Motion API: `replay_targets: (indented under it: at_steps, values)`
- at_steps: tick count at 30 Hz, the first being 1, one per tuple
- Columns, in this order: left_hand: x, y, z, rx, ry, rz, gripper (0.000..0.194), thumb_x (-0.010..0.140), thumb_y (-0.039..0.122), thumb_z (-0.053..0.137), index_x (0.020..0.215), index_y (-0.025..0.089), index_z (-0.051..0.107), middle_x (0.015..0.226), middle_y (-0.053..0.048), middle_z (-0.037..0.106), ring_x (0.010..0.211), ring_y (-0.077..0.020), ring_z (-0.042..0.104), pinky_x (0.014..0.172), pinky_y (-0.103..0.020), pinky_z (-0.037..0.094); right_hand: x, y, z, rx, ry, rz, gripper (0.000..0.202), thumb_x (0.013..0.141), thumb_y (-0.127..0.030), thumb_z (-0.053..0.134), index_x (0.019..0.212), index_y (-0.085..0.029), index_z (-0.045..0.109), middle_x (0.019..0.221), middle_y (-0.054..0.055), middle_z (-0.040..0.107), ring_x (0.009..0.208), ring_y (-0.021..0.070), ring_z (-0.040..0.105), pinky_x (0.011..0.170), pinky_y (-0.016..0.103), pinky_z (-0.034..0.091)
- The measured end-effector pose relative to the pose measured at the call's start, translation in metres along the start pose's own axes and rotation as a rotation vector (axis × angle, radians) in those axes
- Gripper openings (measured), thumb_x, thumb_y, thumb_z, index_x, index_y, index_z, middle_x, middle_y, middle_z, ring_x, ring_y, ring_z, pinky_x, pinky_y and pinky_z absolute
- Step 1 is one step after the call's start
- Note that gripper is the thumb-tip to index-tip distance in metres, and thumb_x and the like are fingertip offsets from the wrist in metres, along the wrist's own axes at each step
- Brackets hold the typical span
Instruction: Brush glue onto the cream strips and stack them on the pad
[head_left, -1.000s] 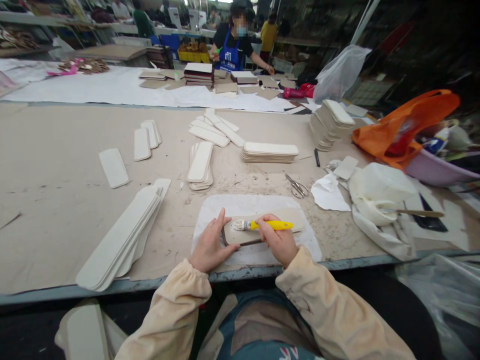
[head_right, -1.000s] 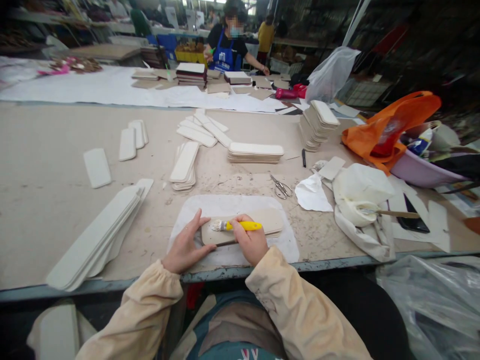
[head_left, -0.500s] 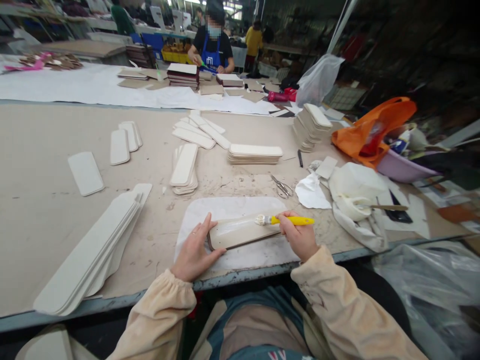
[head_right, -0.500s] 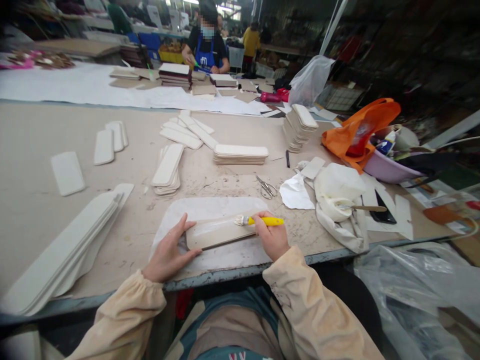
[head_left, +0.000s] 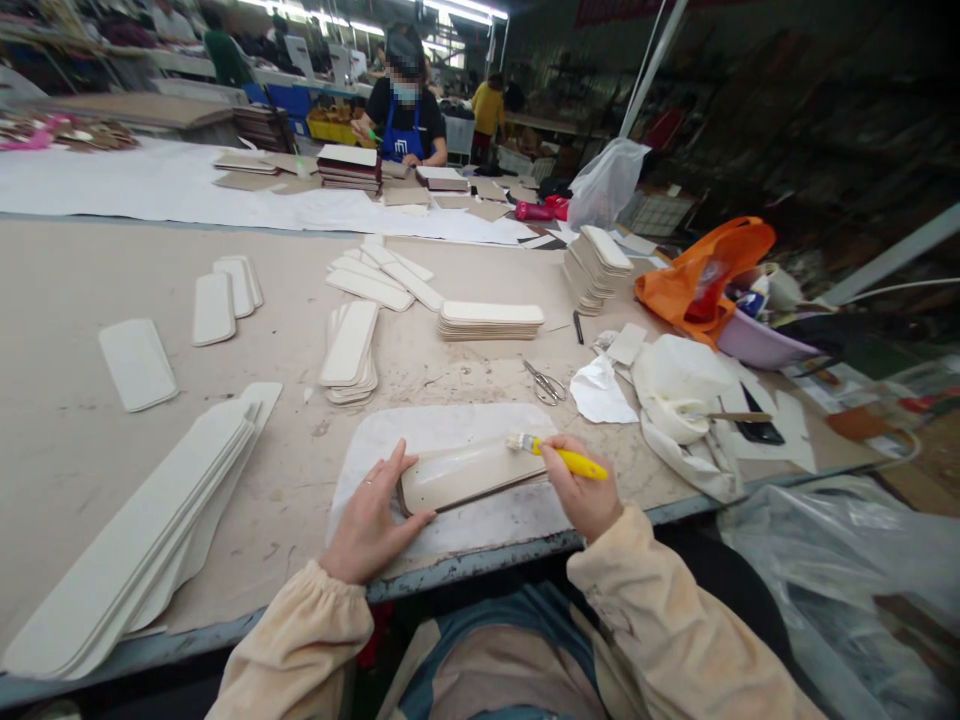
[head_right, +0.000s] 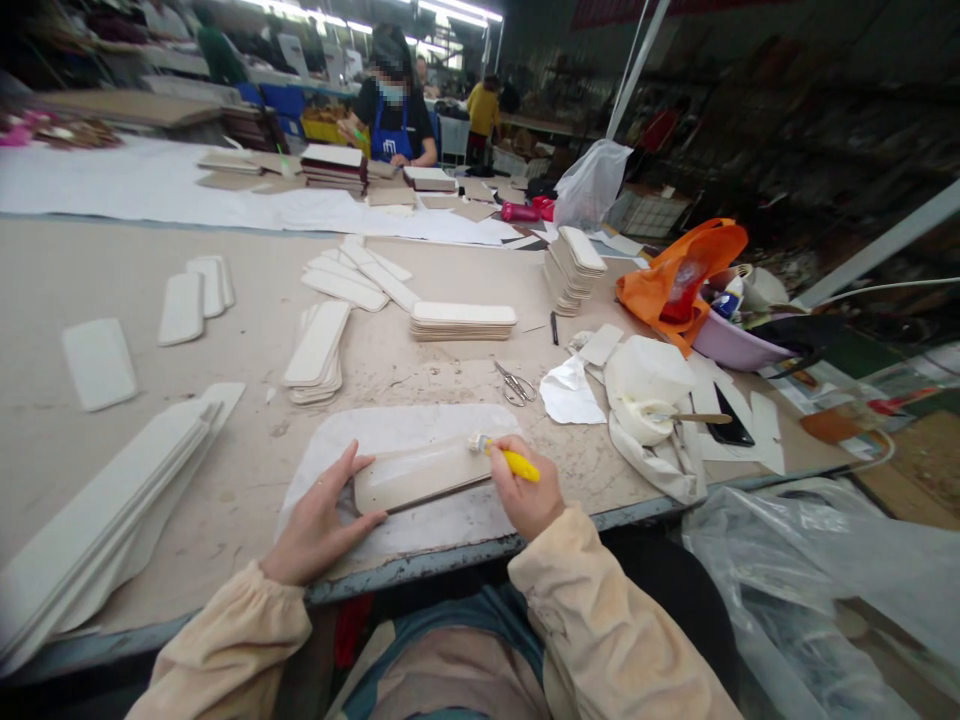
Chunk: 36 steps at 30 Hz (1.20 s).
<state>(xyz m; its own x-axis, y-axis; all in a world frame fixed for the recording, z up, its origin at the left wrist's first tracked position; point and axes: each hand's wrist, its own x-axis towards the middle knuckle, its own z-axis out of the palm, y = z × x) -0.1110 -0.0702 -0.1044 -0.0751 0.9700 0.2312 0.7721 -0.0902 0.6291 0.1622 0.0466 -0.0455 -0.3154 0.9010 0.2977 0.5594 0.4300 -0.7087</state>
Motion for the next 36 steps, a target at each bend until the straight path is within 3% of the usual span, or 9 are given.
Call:
replay_targets:
  at_steps: [4, 7, 12, 15, 18, 24, 29, 32, 36]
  values:
    - [0.000, -0.002, 0.001, 0.006, -0.001, -0.002, 0.095, 0.080, 0.042, 0.066, 0.151, 0.026, 0.006, 0.133, -0.012, 0.056, 0.126, -0.0282, 0.050, 0.108, -0.049, 0.039, -0.015, -0.028, 0.027, 0.137, -0.199, -0.221, 0.016, 0.091, -0.026, 0.047, 0.092, -0.020, 0.061, 0.084, 0.005, 0.067, 0.078, 0.0166, 0.063, 0.075, 0.027, 0.047]
    - [0.000, -0.001, 0.000, 0.006, 0.008, 0.006, 0.094, 0.080, 0.042, 0.066, 0.151, 0.026, 0.007, 0.132, -0.011, 0.057, 0.125, -0.0286, 0.051, 0.106, -0.049, 0.040, -0.015, -0.029, 0.033, 0.180, -0.211, -0.117, 0.018, 0.092, -0.029, 0.046, 0.090, -0.020, 0.061, 0.078, 0.003, 0.065, 0.072, 0.0155, 0.062, 0.070, 0.026, 0.047]
    - [-0.001, -0.002, 0.001, 0.004, 0.018, 0.024, 0.092, 0.081, 0.041, 0.065, 0.151, 0.027, 0.008, 0.133, -0.011, 0.056, 0.126, -0.0285, 0.050, 0.107, -0.049, 0.040, -0.004, 0.003, 0.007, 0.082, -0.056, 0.128, 0.023, 0.092, -0.038, 0.048, 0.085, -0.020, 0.061, 0.066, 0.000, 0.062, 0.061, 0.0146, 0.058, 0.061, 0.025, 0.045]
    - [-0.001, -0.004, 0.002, -0.005, 0.007, 0.011, 0.093, 0.080, 0.041, 0.066, 0.151, 0.026, 0.008, 0.133, -0.011, 0.056, 0.127, -0.0286, 0.049, 0.107, -0.049, 0.039, -0.001, 0.020, -0.011, -0.047, 0.019, 0.085, 0.021, 0.091, -0.036, 0.048, 0.087, -0.021, 0.061, 0.071, 0.001, 0.065, 0.065, 0.0162, 0.061, 0.063, 0.027, 0.045]
    - [-0.001, -0.004, 0.002, -0.010, 0.003, 0.008, 0.093, 0.080, 0.041, 0.065, 0.151, 0.026, 0.008, 0.134, -0.011, 0.055, 0.128, -0.0288, 0.048, 0.108, -0.049, 0.038, -0.007, 0.021, -0.016, -0.195, 0.022, -0.110, 0.017, 0.091, -0.030, 0.049, 0.091, -0.021, 0.062, 0.083, 0.005, 0.069, 0.075, 0.0184, 0.064, 0.071, 0.029, 0.047]
    - [-0.001, -0.002, 0.002, -0.010, 0.007, 0.022, 0.094, 0.080, 0.043, 0.066, 0.151, 0.025, 0.007, 0.134, -0.012, 0.055, 0.127, -0.0283, 0.049, 0.108, -0.049, 0.039, -0.035, -0.021, 0.020, -0.457, -0.197, -0.381, 0.015, 0.085, -0.018, 0.048, 0.080, -0.019, 0.062, 0.069, 0.007, 0.064, 0.067, 0.0184, 0.059, 0.064, 0.028, 0.043]
    - [-0.001, -0.002, 0.002, -0.027, 0.014, 0.011, 0.095, 0.079, 0.042, 0.067, 0.151, 0.025, 0.008, 0.133, -0.012, 0.056, 0.126, -0.0285, 0.050, 0.107, -0.050, 0.039, -0.048, -0.065, 0.050, -0.168, -0.307, -0.453, 0.015, 0.085, -0.018, 0.047, 0.080, -0.017, 0.061, 0.069, 0.006, 0.062, 0.067, 0.0170, 0.057, 0.065, 0.028, 0.042]
    - [-0.001, 0.000, 0.001, -0.042, 0.013, 0.011, 0.095, 0.079, 0.039, 0.067, 0.151, 0.024, 0.008, 0.133, -0.013, 0.056, 0.126, -0.0278, 0.050, 0.107, -0.050, 0.039, -0.043, -0.074, 0.054, 0.169, -0.343, -0.291, 0.018, 0.090, -0.022, 0.045, 0.086, -0.017, 0.062, 0.075, 0.004, 0.063, 0.070, 0.0144, 0.058, 0.068, 0.026, 0.043]
    - [-0.001, 0.003, 0.000, -0.049, -0.008, 0.011, 0.102, 0.075, 0.041, 0.072, 0.151, 0.022, 0.008, 0.133, -0.014, 0.057, 0.127, -0.0284, 0.050, 0.108, -0.051, 0.038, -0.030, -0.063, 0.061, 0.570, -0.286, 0.168, 0.022, 0.093, -0.035, 0.047, 0.083, -0.018, 0.058, 0.058, -0.004, 0.051, 0.055, 0.0104, 0.048, 0.058, 0.023, 0.040]
